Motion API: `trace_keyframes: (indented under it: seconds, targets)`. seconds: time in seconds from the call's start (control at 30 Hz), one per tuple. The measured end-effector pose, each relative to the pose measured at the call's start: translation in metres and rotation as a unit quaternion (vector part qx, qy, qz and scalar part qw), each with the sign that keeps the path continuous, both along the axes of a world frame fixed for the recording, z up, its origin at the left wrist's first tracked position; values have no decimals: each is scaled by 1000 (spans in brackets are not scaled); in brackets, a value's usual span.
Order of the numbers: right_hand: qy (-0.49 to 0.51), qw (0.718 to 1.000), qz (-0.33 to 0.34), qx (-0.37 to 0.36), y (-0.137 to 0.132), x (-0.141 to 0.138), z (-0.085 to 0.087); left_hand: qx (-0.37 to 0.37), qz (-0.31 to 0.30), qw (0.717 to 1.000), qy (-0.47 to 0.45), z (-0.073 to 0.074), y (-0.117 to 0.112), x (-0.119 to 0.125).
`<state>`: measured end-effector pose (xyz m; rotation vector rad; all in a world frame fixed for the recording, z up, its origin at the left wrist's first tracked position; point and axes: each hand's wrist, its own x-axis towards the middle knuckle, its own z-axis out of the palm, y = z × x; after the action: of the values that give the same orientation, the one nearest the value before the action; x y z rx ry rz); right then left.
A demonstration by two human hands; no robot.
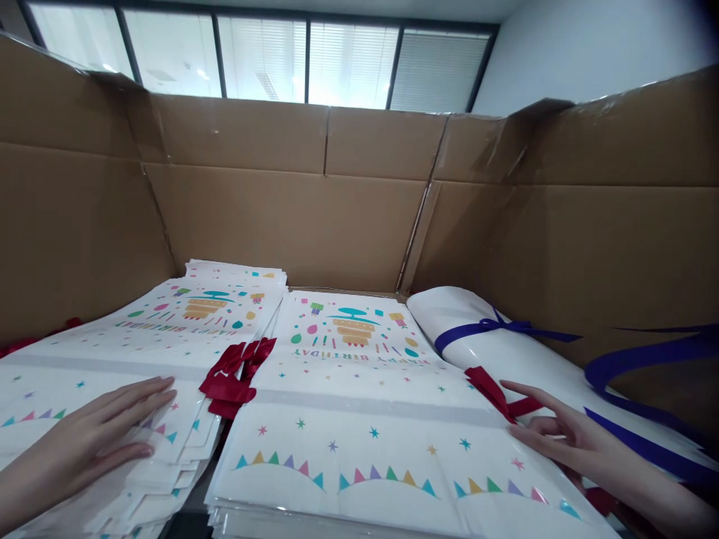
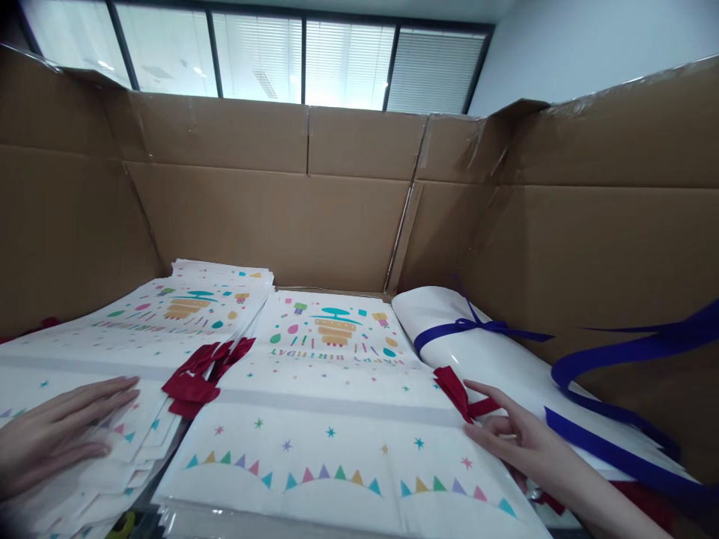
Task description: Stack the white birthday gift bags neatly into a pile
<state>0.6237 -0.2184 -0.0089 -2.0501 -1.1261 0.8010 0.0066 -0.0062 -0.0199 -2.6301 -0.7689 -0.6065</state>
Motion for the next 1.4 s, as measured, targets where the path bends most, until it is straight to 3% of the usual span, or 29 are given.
trace_keyframes:
  seconds: [0.07, 0.17, 0.23, 0.33, 0.4, 0.43, 0.6, 0.83, 0.97, 1.1, 1.17, 1.27, 1.4]
  targets:
    - [-115, 993, -21, -14, 2, -8, 4, -15, 6, 999, 46, 0, -2, -3]
    - [-319, 946, -7, 62, 9, -48, 11, -14, -3, 1000, 27, 7, -13, 14]
    - [-349, 918, 117, 150, 17, -91, 13, -22, -36, 999, 7, 13, -25, 36]
    - [-391, 823, 338, 236, 30, -156, 10, -26, -119, 992, 25, 17, -45, 76]
    - [-405, 775, 407, 262, 39, -185, 2, -18, -163, 985, 59, 17, -56, 101]
    - [-407, 767, 420, 265, 42, -194, -2, -13, -182, 981, 68, 16, -60, 111]
    - [-368, 782, 406, 299, 49, -201, -21, -9, -227, 974, 9, 14, -67, 140]
    - [-358, 786, 377, 335, 49, -206, -24, -17, -242, 969, -50, 13, -67, 145]
    - [-326, 805, 360, 339, 47, -209, -15, -158, -221, 956, -115, 8, -67, 144]
    - [-252, 855, 348, 291, 44, -210, 1, -416, -163, 881, -156, 14, -65, 147]
    - [-236, 863, 349, 277, 44, -211, 7, -497, -117, 844, -167, 19, -64, 149]
    - [-261, 847, 353, 301, 47, -214, 10, -529, -75, 828, -167, 21, -63, 152]
    - [-282, 837, 348, 314, 51, -215, 12, -488, -77, 855, -155, 20, -66, 149]
